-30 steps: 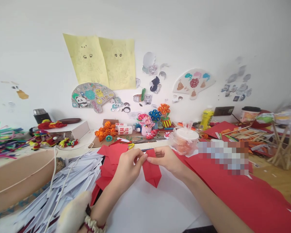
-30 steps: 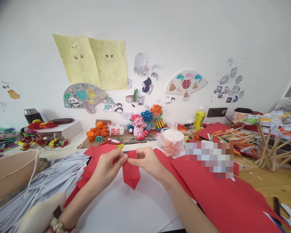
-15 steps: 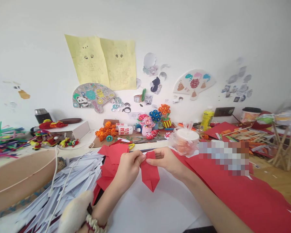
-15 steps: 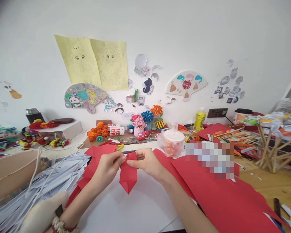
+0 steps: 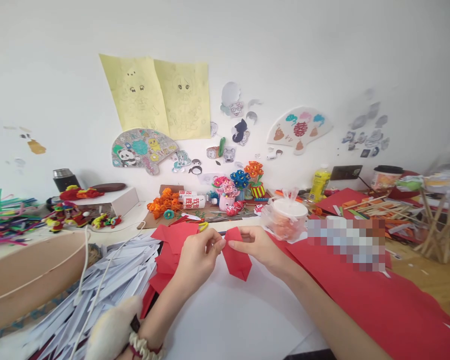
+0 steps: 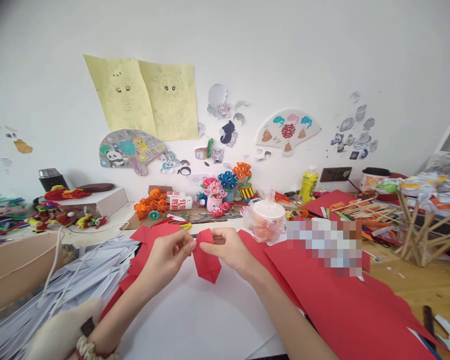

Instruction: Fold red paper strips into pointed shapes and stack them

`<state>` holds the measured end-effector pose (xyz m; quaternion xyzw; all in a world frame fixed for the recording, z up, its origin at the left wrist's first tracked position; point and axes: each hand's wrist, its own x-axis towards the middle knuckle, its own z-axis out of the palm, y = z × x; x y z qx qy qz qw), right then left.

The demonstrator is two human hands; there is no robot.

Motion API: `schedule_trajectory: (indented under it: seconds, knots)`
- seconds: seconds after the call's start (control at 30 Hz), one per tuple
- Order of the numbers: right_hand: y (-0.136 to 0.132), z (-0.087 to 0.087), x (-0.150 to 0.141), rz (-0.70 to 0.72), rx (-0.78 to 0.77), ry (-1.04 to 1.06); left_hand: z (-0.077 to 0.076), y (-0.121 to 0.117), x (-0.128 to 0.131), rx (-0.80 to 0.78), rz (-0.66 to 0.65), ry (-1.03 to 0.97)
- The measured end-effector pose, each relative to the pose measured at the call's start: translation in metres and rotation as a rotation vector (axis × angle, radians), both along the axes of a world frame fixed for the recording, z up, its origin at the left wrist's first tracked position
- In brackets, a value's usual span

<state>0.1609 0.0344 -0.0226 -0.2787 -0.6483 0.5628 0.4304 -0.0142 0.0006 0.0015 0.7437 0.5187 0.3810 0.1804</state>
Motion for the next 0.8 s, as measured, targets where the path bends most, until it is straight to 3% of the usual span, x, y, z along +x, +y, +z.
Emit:
schedule_trajectory:
  seconds: [0.2,0.3,0.37,0.53,0.6,0.67,0.8]
  knots:
    - [-0.003,0.000,-0.001,0.057,0.001,-0.153,0.002,0.001,-0.002,-0.049,-0.046,-0.056]
    - [-0.001,-0.002,-0.002,0.008,0.052,-0.200,-0.001,0.004,-0.004,-0.051,-0.040,-0.129]
    - [0.004,-0.004,-0.002,-0.126,0.094,-0.160,-0.003,0.006,-0.005,-0.069,0.007,-0.231]
    - [0.018,-0.007,0.000,-0.665,0.160,0.097,-0.001,0.009,-0.007,-0.140,0.132,-0.621]
    - [0.019,-0.007,-0.001,-0.746,0.143,0.143,0.002,0.007,-0.004,-0.191,0.114,-0.776]
    - [0.016,-0.006,-0.002,-0.649,0.054,0.101,0.004,0.004,0.001,-0.264,0.061,-0.899]
    - [0.005,-0.002,-0.008,-0.250,-0.065,0.000,0.003,-0.003,0.013,-0.370,-0.050,-0.985]
